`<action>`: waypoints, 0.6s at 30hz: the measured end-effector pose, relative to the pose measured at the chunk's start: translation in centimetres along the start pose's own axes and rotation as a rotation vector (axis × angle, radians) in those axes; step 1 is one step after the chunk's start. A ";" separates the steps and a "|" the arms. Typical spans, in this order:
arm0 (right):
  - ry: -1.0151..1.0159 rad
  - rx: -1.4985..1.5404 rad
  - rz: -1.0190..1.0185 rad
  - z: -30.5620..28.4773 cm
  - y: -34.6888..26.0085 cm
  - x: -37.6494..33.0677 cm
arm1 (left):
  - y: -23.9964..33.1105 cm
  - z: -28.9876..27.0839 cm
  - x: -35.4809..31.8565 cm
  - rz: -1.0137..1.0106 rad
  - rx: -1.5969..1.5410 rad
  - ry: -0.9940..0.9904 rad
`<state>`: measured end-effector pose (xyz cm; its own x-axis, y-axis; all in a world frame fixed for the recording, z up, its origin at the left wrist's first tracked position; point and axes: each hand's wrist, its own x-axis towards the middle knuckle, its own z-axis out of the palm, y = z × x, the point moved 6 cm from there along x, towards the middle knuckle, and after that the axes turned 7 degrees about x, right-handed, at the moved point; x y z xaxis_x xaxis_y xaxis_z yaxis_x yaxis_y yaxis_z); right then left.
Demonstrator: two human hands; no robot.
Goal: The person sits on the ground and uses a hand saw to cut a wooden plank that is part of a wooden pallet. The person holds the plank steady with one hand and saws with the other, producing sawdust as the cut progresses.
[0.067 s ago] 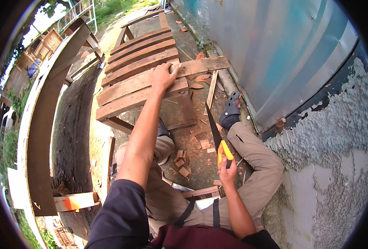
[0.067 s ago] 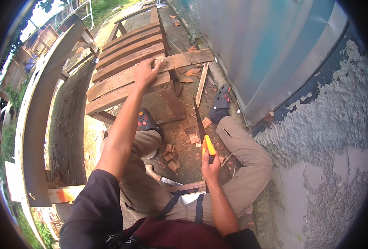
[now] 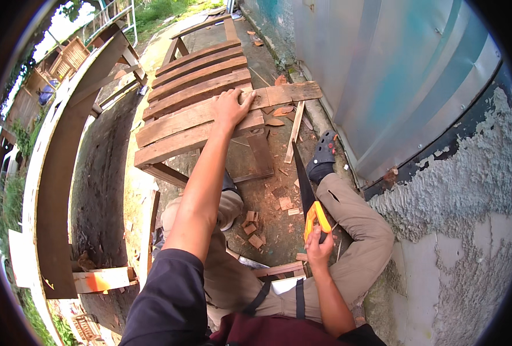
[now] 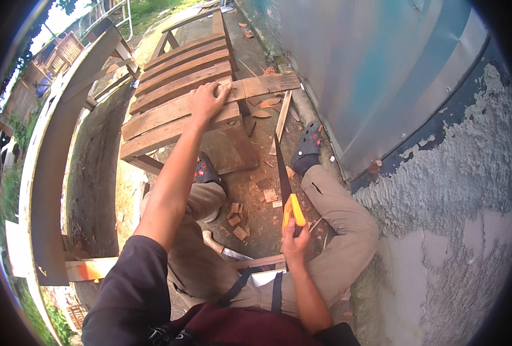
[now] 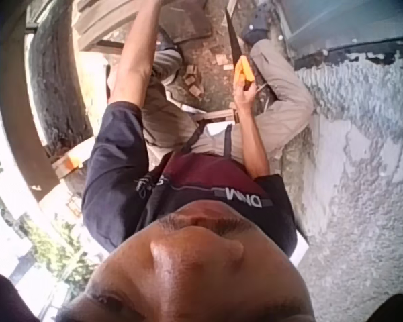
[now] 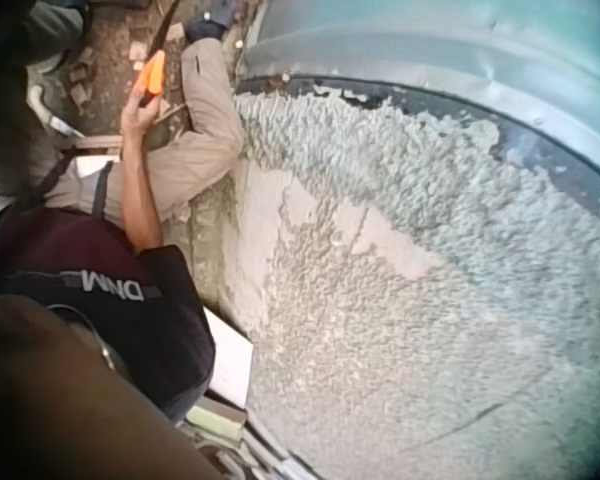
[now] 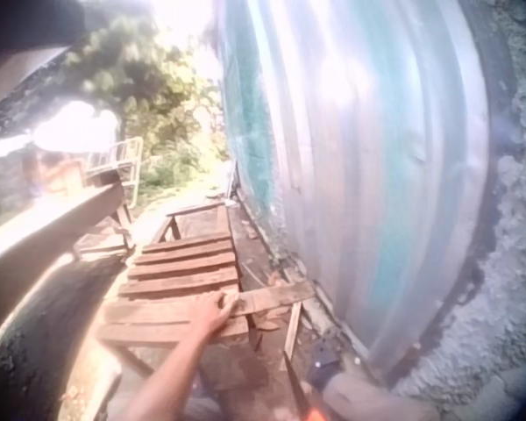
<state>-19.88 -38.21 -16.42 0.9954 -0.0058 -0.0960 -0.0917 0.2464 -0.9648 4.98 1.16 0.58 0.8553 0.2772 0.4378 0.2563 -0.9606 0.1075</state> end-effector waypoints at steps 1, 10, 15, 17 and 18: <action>0.007 0.038 -0.028 -0.3 -1.4 -1.2 | 0.3 0.0 0.2 -0.005 0.030 -0.004; -0.118 0.115 -0.349 2.1 -8.0 -1.8 | 1.5 -1.0 0.5 0.002 0.059 0.116; -0.143 -0.117 -0.387 8.7 -9.5 4.1 | 0.9 -0.3 0.4 0.048 0.040 0.080; -0.157 -0.145 -0.497 10.4 -10.9 5.6 | 1.0 -0.4 0.3 0.063 0.015 0.096; -0.172 -0.146 -0.497 10.5 -10.7 5.8 | 1.1 -0.4 0.2 0.063 0.018 0.110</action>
<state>-12.85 -30.68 -4.02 0.9092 0.0743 0.4098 0.4001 0.1168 -0.9090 5.22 0.18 1.15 0.8158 0.2118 0.5382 0.2131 -0.9751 0.0608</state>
